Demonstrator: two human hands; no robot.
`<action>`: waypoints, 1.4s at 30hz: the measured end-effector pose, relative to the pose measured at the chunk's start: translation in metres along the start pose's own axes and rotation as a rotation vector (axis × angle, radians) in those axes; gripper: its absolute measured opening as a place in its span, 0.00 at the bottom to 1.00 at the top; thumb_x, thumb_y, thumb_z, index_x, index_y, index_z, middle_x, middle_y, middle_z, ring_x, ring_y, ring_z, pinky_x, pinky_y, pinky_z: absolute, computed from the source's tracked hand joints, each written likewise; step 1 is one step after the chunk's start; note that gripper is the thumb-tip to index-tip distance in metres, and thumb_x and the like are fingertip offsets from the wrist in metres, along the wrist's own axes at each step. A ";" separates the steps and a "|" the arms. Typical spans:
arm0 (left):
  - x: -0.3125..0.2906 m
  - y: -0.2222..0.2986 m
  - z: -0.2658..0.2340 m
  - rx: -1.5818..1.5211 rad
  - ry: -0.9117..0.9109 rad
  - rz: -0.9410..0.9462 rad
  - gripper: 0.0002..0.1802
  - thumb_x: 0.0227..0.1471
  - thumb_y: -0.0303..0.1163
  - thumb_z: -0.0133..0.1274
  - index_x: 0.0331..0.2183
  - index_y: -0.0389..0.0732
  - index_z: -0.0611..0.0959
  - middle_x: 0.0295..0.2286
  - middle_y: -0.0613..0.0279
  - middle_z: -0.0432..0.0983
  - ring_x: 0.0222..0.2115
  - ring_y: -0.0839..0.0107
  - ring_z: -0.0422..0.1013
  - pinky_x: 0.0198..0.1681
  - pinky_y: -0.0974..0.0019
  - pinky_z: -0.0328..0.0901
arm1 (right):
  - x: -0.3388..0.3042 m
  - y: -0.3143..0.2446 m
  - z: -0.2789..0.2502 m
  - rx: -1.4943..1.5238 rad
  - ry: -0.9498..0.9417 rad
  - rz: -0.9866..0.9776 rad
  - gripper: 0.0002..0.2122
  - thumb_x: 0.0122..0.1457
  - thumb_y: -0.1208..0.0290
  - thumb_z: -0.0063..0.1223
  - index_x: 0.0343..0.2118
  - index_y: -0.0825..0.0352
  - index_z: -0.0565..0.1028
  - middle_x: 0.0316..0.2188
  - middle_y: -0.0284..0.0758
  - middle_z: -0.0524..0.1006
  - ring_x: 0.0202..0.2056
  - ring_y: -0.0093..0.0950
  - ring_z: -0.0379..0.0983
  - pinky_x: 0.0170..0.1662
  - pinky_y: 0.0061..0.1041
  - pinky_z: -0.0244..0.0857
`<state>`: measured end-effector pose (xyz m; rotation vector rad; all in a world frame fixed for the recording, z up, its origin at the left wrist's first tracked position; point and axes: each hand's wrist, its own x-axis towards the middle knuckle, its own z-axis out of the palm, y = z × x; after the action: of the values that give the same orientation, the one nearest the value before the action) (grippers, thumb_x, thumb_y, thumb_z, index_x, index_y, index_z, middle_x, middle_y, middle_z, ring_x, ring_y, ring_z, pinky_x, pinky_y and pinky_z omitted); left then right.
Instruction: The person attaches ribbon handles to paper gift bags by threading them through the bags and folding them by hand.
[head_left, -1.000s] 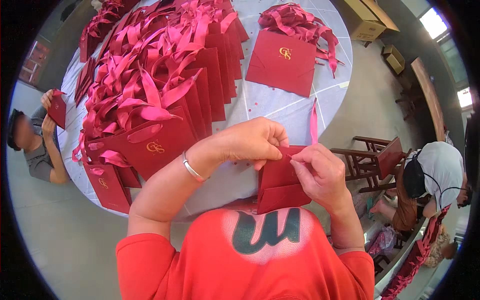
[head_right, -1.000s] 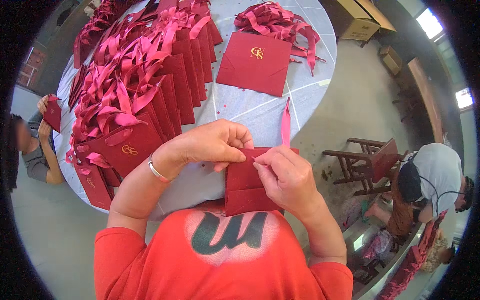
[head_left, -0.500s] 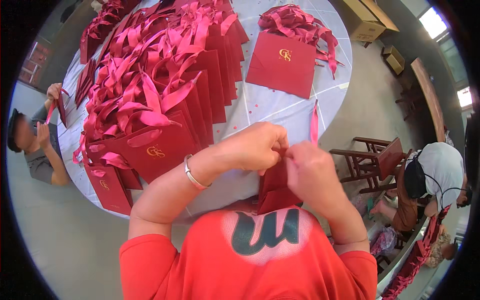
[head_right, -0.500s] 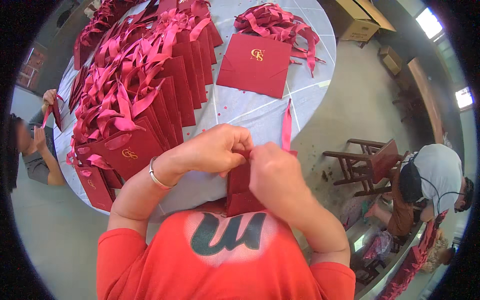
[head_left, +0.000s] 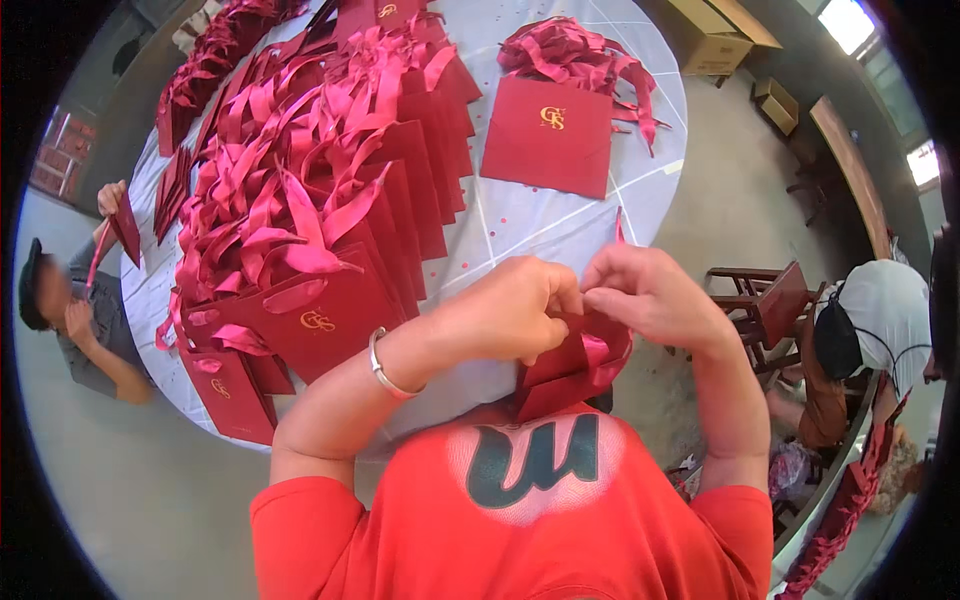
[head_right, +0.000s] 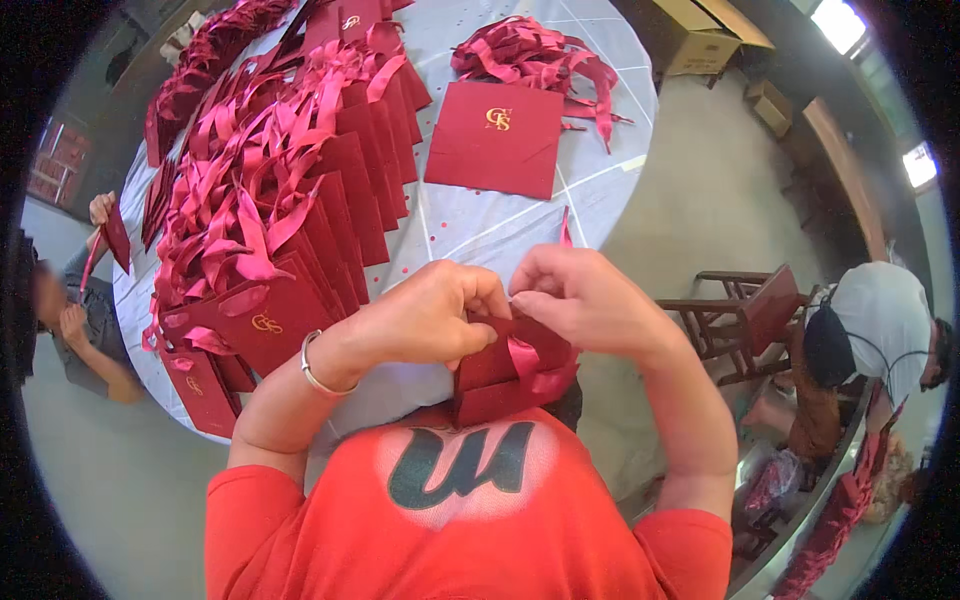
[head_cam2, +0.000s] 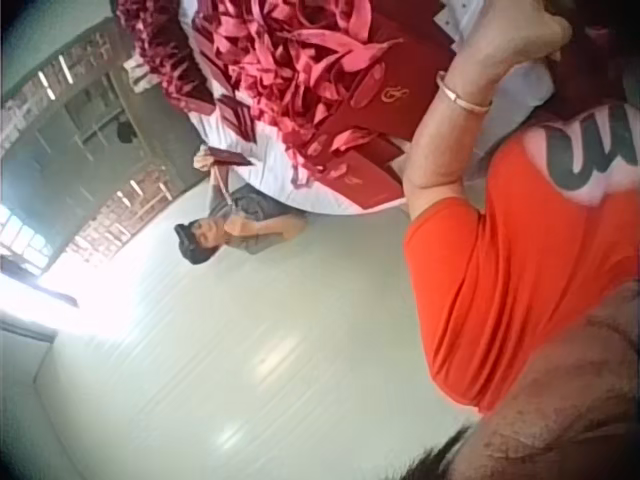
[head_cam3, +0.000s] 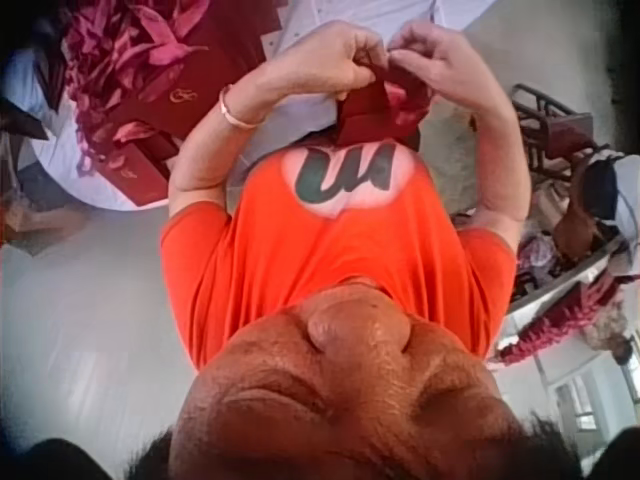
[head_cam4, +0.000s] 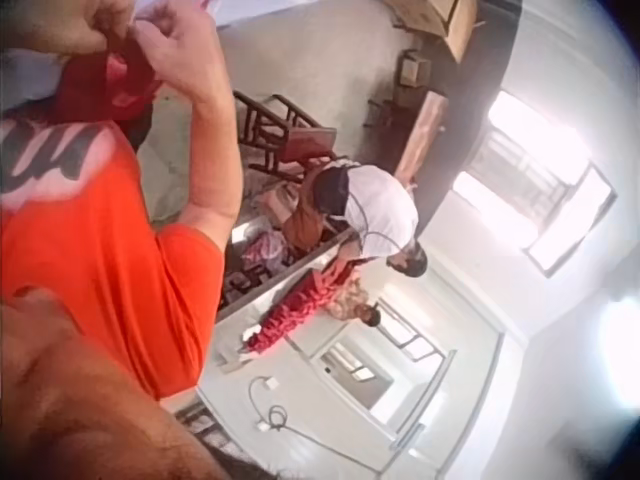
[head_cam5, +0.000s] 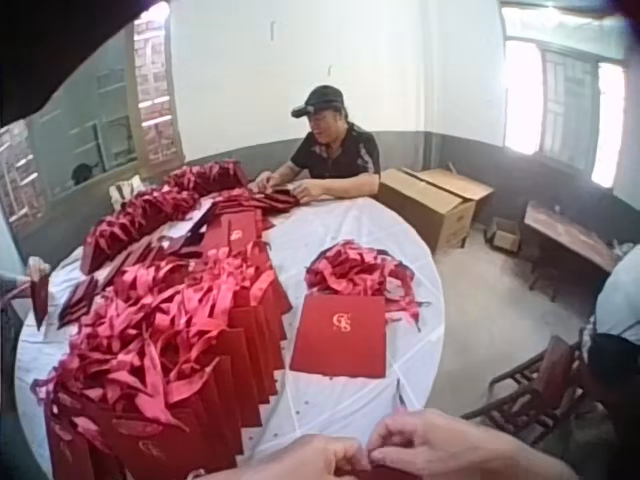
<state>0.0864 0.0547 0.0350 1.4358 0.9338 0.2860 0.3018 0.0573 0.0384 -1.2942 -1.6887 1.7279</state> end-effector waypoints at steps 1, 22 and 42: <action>-0.003 0.008 0.002 0.028 0.021 0.014 0.06 0.45 0.18 0.53 0.30 0.30 0.78 0.23 0.60 0.78 0.17 0.78 0.72 0.19 0.71 0.65 | 0.005 0.004 -0.005 -0.140 -0.072 -0.096 0.06 0.57 0.76 0.52 0.36 0.70 0.74 0.20 0.26 0.73 0.22 0.14 0.66 0.24 0.19 0.60; 0.003 -0.010 -0.002 0.225 0.066 0.248 0.06 0.40 0.21 0.54 0.27 0.32 0.77 0.19 0.60 0.74 0.20 0.77 0.69 0.23 0.69 0.63 | 0.092 0.027 -0.026 -0.078 0.438 -0.295 0.06 0.51 0.82 0.60 0.31 0.70 0.74 0.24 0.32 0.78 0.26 0.19 0.75 0.28 0.18 0.68; 0.002 -0.016 -0.006 0.484 0.288 0.193 0.15 0.43 0.23 0.56 0.36 0.30 0.77 0.32 0.45 0.79 0.37 0.55 0.77 0.41 0.60 0.69 | -0.024 0.066 -0.009 -0.056 0.519 -0.009 0.10 0.59 0.69 0.60 0.26 0.70 0.77 0.20 0.24 0.74 0.23 0.12 0.66 0.25 0.16 0.59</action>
<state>0.0775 0.0580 0.0201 1.9728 1.1497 0.4390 0.3413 0.0306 -0.0138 -1.5855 -1.4369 1.2005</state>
